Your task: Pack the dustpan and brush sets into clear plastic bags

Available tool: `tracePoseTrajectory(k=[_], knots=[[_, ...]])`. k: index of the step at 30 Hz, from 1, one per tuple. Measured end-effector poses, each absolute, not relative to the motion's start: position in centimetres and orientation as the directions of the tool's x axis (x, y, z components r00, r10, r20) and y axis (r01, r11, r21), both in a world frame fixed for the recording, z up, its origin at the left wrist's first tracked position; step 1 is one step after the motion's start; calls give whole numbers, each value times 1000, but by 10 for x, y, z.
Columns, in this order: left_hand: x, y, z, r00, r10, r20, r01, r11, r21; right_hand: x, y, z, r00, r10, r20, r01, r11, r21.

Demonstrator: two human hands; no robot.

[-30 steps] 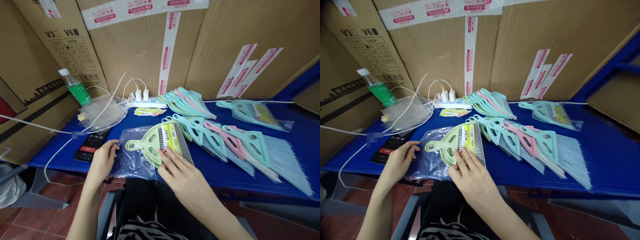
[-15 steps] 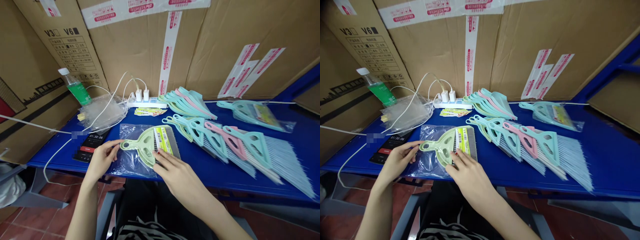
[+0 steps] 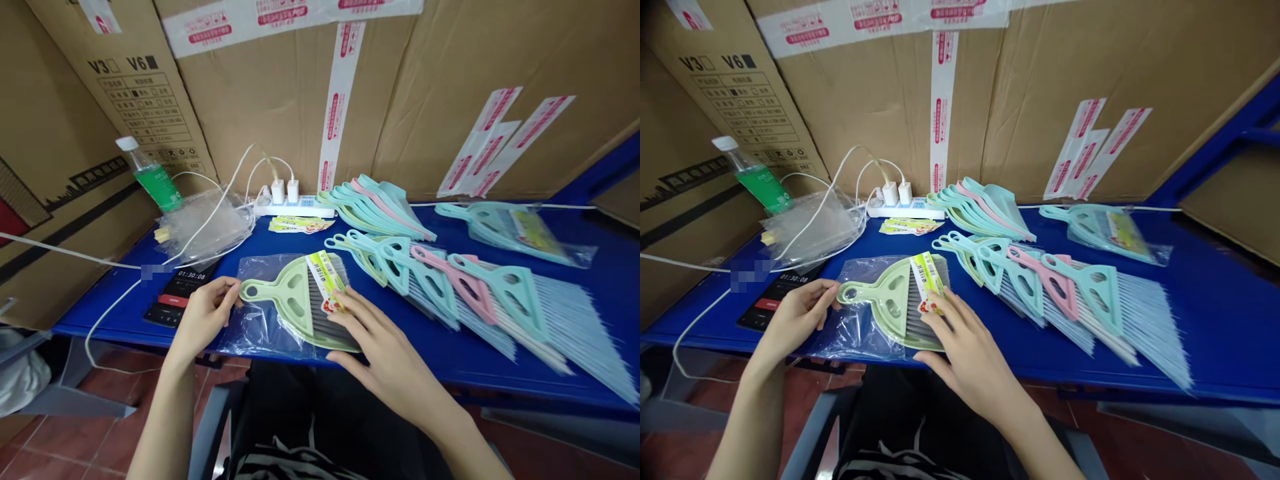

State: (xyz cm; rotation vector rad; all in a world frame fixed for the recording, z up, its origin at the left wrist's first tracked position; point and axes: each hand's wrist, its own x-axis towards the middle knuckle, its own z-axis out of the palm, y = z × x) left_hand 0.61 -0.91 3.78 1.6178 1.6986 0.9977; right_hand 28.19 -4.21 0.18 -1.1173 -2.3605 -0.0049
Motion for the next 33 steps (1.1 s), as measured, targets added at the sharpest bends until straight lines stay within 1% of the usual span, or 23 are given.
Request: tracePoseTrajectory(k=[4,8,14,17,20,22,27,33], knots=[[2,-6,39,-85,990,109,613,-34,789,287,-45,-7,-517,748,416,741,635,-221],[1,-3,40,-61,990,130,648,-60,760,284,-45,-8,-516,752,410,748,629,-211],[11,-2,40,-116,989,95,567,-12,824,281,-45,-2,-545,722,427,696,673,-249],[14,-3,41,-137,988,76,530,8,848,282,-45,-2,-560,715,419,688,683,-246],[12,-4,43,-148,986,72,504,12,864,284,-45,-5,-541,716,442,699,675,-237],[10,-4,44,-148,987,65,489,16,872,284,-45,-8,-519,732,442,707,658,-260],[3,-2,43,-130,990,52,458,13,889,284,-44,-10,-472,804,362,727,587,-355],[1,-1,39,-140,989,56,439,11,898,282,-44,-9,-462,828,319,735,558,-384]])
